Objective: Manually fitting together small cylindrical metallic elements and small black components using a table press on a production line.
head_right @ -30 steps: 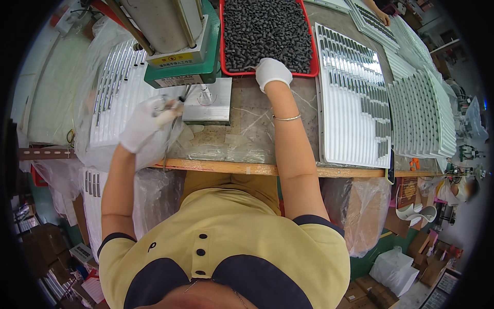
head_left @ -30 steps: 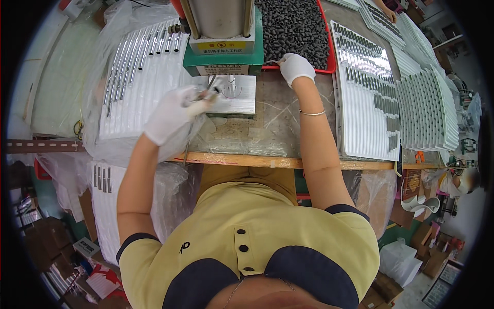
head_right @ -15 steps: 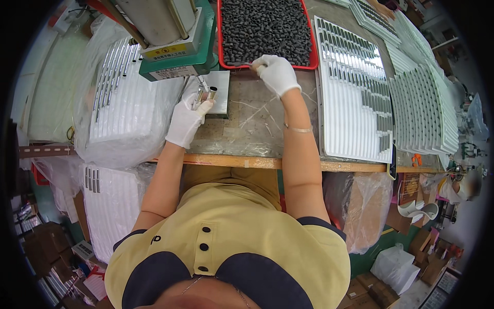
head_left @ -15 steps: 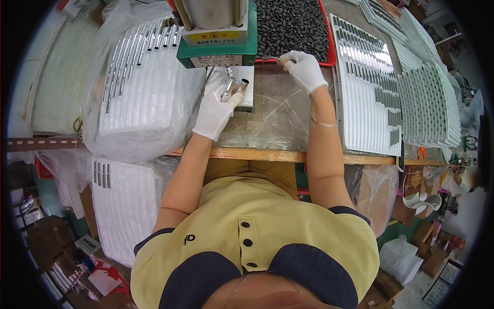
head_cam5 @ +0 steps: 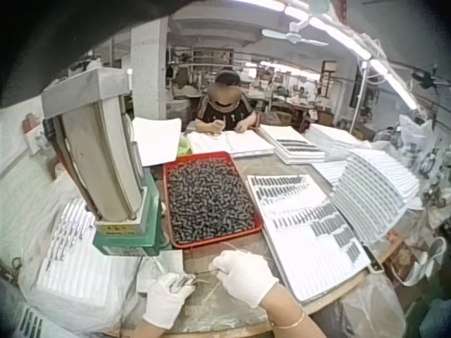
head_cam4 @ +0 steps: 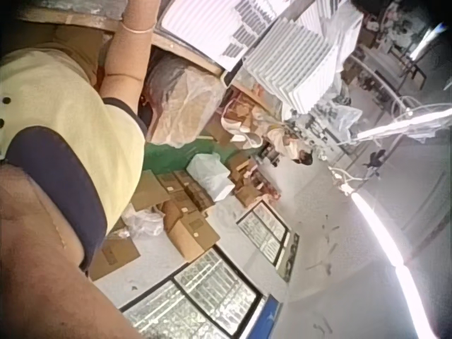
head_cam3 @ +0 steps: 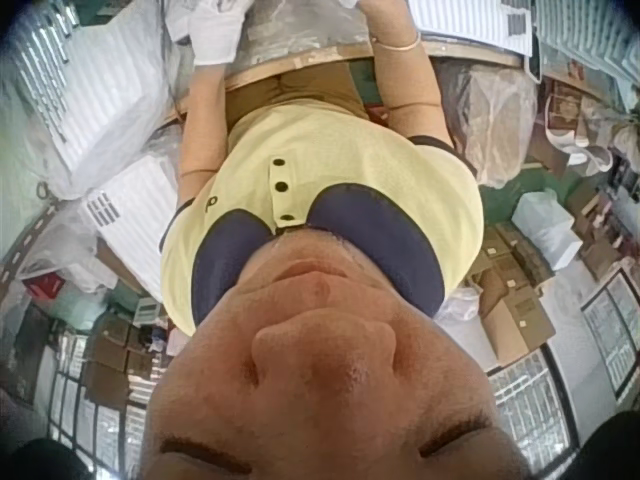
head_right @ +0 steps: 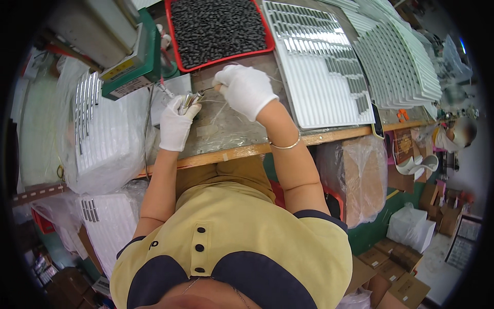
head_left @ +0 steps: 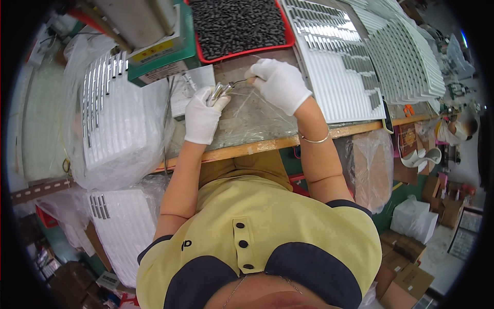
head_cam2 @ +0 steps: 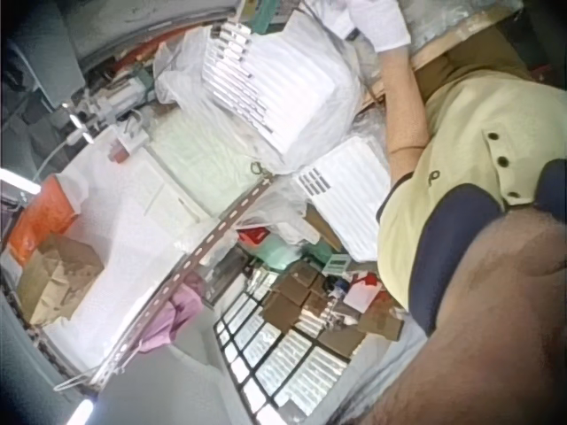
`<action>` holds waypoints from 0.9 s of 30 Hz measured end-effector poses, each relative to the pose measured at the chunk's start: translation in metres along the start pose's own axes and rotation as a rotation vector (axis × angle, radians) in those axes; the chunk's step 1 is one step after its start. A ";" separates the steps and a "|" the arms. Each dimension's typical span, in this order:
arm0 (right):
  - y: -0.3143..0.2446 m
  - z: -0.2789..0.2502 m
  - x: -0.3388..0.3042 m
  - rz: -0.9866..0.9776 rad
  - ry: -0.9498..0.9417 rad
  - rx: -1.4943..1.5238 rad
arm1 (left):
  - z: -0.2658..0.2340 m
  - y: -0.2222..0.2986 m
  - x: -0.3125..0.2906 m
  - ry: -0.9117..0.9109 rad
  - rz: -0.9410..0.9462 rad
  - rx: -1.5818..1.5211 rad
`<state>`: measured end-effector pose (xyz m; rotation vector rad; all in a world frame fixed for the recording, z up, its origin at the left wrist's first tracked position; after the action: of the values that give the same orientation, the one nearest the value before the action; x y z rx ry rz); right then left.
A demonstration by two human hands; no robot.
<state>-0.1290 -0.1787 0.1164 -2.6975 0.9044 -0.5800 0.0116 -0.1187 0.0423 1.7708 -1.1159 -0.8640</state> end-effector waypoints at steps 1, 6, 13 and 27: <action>-0.004 -0.001 0.000 -0.018 -0.015 0.009 | 0.005 -0.004 0.001 -0.023 0.010 -0.088; 0.010 -0.016 -0.017 0.098 -0.105 -0.053 | 0.017 -0.003 -0.004 -0.042 -0.008 -0.074; 0.248 -0.074 -0.126 1.007 0.170 -0.332 | 0.029 -0.020 -0.003 -0.155 -0.151 -0.259; 0.281 -0.080 -0.128 0.914 -0.008 -0.556 | 0.007 -0.028 -0.007 -0.041 0.028 -0.207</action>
<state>-0.4049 -0.3264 0.0542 -2.2502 2.3439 -0.1086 0.0124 -0.1074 0.0148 1.5708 -1.0357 -0.9662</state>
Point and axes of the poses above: each hand's wrist, its own x-axis towards the middle knuckle, its own z-axis out of the palm, y = z × x, the point moved 10 cm from there along x, towards the middle knuckle, and after that the axes turned 13 degrees about -z, right-handed, at the moved point
